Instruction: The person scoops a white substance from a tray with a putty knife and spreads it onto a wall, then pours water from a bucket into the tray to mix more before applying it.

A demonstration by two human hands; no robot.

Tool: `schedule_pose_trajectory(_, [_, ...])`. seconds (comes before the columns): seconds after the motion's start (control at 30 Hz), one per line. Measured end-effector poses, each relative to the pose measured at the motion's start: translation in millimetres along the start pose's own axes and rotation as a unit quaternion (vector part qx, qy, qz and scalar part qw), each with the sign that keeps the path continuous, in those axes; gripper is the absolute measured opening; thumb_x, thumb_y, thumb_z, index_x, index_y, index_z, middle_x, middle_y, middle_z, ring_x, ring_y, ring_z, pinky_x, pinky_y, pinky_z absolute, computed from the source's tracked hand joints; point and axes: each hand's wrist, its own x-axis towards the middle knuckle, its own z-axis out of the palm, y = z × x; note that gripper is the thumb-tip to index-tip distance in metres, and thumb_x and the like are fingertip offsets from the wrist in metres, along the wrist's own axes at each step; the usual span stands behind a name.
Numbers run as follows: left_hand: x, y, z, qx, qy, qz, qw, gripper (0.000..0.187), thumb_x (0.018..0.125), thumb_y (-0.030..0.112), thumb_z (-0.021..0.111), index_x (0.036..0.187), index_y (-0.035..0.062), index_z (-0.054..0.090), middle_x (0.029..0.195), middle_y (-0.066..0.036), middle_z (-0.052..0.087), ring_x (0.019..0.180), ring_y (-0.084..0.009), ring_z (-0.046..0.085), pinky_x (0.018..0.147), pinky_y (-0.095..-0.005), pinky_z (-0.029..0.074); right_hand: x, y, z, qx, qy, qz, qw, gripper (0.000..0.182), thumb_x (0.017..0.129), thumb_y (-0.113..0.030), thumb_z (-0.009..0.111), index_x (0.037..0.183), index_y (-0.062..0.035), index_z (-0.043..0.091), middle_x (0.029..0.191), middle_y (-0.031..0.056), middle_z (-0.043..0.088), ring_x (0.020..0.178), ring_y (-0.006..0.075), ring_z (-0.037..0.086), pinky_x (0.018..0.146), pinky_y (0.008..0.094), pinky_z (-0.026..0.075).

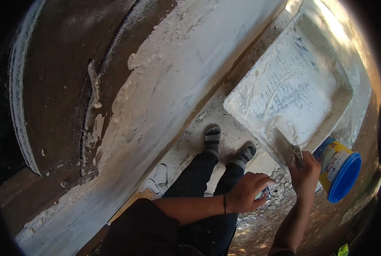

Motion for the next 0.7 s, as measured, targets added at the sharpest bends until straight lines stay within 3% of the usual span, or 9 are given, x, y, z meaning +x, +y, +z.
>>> schedule_pose_trajectory(0.1, [-1.1,8.4,11.5,-0.013,0.019,0.006,1.0,0.042,0.075,0.007,0.062,0.116,0.0064,0.054,0.107,-0.011,0.056,0.094,-0.0269,0.055,0.083,-0.0382,0.041,1.0,-2.6,-0.9,-0.022,-0.013,0.016,1.0,0.017,0.062,0.001,0.064,0.078,0.0016,0.057,0.07,0.0168,0.054,0.065,0.037,0.055,0.058,0.0398,0.043])
schedule_pose_trajectory(0.33, [-8.5,22.4,10.9,-0.067,-0.034,-0.014,0.997,0.048,0.071,0.011,0.065,0.117,0.0069,0.053,0.104,-0.009,0.056,0.095,-0.0231,0.057,0.082,-0.0362,0.041,1.8,-3.4,3.7,-0.047,-0.016,0.009,0.999,0.019,0.063,-0.001,0.067,0.079,0.0014,0.058,0.068,0.0152,0.052,0.06,0.0335,0.053,0.055,0.0365,0.042])
schedule_pose_trajectory(0.47, [-4.0,20.3,4.2,-0.015,-0.084,0.008,0.996,0.048,0.07,0.015,0.067,0.115,0.0078,0.054,0.104,-0.008,0.056,0.093,-0.0216,0.058,0.081,-0.0367,0.042,2.5,-5.8,1.4,-0.075,0.011,-0.026,0.997,0.021,0.061,-0.003,0.07,0.08,-0.0006,0.061,0.066,0.0121,0.052,0.057,0.0298,0.053,0.053,0.0336,0.042])
schedule_pose_trajectory(0.57, [7.2,10.9,-8.7,0.011,-0.072,-0.007,0.997,0.042,0.068,0.009,0.064,0.11,0.0078,0.058,0.095,-0.006,0.059,0.084,-0.0215,0.059,0.077,-0.0364,0.042,2.6,-11.5,-2.6,-0.09,0.057,-0.06,0.993,0.021,0.061,-0.002,0.07,0.081,-0.0052,0.065,0.064,0.0085,0.054,0.056,0.0258,0.055,0.051,0.0336,0.043])
schedule_pose_trajectory(0.6, [10.0,8.5,-14.5,0.026,-0.082,-0.014,0.996,0.041,0.067,0.007,0.063,0.108,0.0074,0.059,0.093,-0.006,0.06,0.081,-0.0221,0.058,0.076,-0.0359,0.042,4.1,-15.5,-5.8,-0.074,0.01,-0.035,0.997,0.02,0.061,-0.003,0.07,0.081,-0.0057,0.065,0.065,0.0085,0.055,0.056,0.0258,0.055,0.051,0.0338,0.042])
schedule_pose_trajectory(0.7, [12.1,5.4,-28.6,0.032,-0.096,-0.021,0.995,0.039,0.068,0.004,0.061,0.106,0.006,0.059,0.094,-0.007,0.06,0.083,-0.0239,0.058,0.076,-0.0357,0.042,13.5,-5.6,3.8,-0.026,-0.036,-0.096,0.994,0.021,0.062,-0.004,0.07,0.078,-0.0051,0.056,0.065,0.0079,0.05,0.057,0.0273,0.053,0.05,0.0371,0.04])
